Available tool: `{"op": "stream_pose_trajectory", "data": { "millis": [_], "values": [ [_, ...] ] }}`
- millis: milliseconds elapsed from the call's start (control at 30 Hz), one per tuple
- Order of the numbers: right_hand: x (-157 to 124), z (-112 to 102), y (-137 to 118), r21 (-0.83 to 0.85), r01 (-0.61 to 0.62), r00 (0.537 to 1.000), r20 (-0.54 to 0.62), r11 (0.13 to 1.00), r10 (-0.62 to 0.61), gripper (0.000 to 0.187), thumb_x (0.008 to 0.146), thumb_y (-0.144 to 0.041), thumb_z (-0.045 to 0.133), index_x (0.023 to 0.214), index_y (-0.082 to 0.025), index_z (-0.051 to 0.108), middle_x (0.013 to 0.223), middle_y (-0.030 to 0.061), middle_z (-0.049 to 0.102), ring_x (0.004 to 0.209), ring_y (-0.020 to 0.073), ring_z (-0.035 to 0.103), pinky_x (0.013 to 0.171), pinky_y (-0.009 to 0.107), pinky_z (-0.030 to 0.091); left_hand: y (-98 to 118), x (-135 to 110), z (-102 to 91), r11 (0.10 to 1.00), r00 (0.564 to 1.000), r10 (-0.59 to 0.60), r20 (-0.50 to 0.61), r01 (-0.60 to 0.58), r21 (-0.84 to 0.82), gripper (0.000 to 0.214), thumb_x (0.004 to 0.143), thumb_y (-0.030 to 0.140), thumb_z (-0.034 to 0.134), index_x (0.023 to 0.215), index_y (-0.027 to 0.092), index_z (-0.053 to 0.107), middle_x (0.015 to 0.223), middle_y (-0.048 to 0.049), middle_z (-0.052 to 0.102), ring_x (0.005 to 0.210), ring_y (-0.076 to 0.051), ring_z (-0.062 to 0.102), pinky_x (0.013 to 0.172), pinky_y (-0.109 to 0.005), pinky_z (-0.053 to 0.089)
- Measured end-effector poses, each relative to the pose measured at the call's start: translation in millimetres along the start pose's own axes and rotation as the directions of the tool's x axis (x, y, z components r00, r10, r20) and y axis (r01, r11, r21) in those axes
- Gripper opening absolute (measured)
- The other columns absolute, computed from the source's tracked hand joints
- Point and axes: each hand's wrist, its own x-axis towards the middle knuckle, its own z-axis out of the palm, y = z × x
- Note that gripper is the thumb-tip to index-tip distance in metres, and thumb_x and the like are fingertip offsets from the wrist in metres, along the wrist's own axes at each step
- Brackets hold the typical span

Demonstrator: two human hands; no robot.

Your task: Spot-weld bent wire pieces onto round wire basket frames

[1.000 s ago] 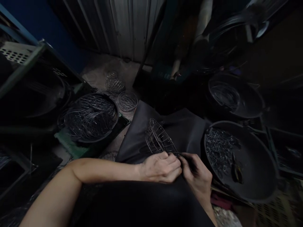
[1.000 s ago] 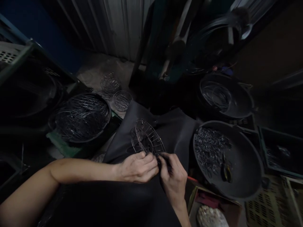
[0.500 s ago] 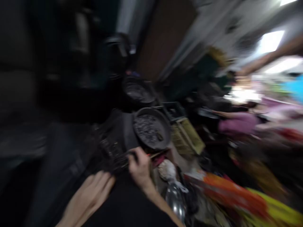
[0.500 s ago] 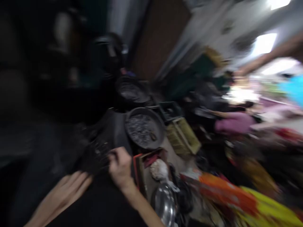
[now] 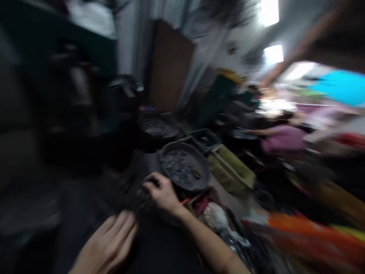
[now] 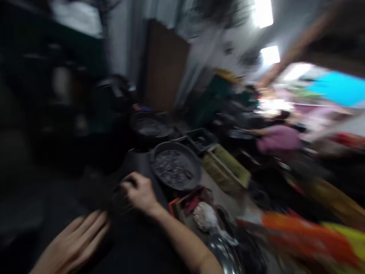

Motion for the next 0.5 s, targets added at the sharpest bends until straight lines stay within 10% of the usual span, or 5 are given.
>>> {"op": "stream_pose_trajectory", "data": {
  "millis": [200, 333, 500],
  "values": [
    [-1.6, 29.1, 17.3, 0.055, -0.057, 0.994, -0.09, 0.997, 0.062, 0.019, 0.075, -0.036, 0.063, 0.074, -0.017, 0.061, 0.064, -0.0002, 0.061, 0.056, 0.0121, 0.055, 0.052, 0.023, 0.046, -12.7, -15.3, -10.6, 0.998, 0.994, 0.062, 0.089, -0.059, -0.033, 0.012, 0.082, 0.01, 0.053, 0.072, 0.014, 0.058, 0.072, -0.0046, 0.057, 0.066, -0.013, 0.052, 0.056, -0.028, 0.035],
    [-15.3, 41.8, 20.7, -0.062, 0.008, 0.979, 0.205, 0.998, 0.005, 0.019, 0.076, -0.036, 0.062, 0.077, -0.017, 0.064, 0.07, 0.0022, 0.064, 0.064, 0.0144, 0.059, 0.059, 0.025, 0.048, -10.8, -28.3, -6.1, 0.999, 0.994, 0.009, 0.107, -0.004, -0.05, 0.013, 0.08, 0.008, 0.052, 0.069, 0.012, 0.055, 0.067, -0.0041, 0.05, 0.062, -0.014, 0.049, 0.055, -0.029, 0.033],
    [-10.7, 44.6, 24.1, -0.039, -0.077, 0.996, 0.051, 0.996, 0.079, 0.019, 0.076, -0.037, 0.063, 0.077, -0.018, 0.061, 0.066, -0.0005, 0.06, 0.055, 0.0115, 0.055, 0.052, 0.023, 0.047, -5.9, -43.8, 0.3, 0.998, 0.992, -0.065, 0.112, 0.066, -0.004, 0.012, 0.081, 0.009, 0.053, 0.071, 0.012, 0.054, 0.069, -0.0039, 0.052, 0.062, -0.014, 0.048, 0.055, -0.029, 0.033]
  ]
}}
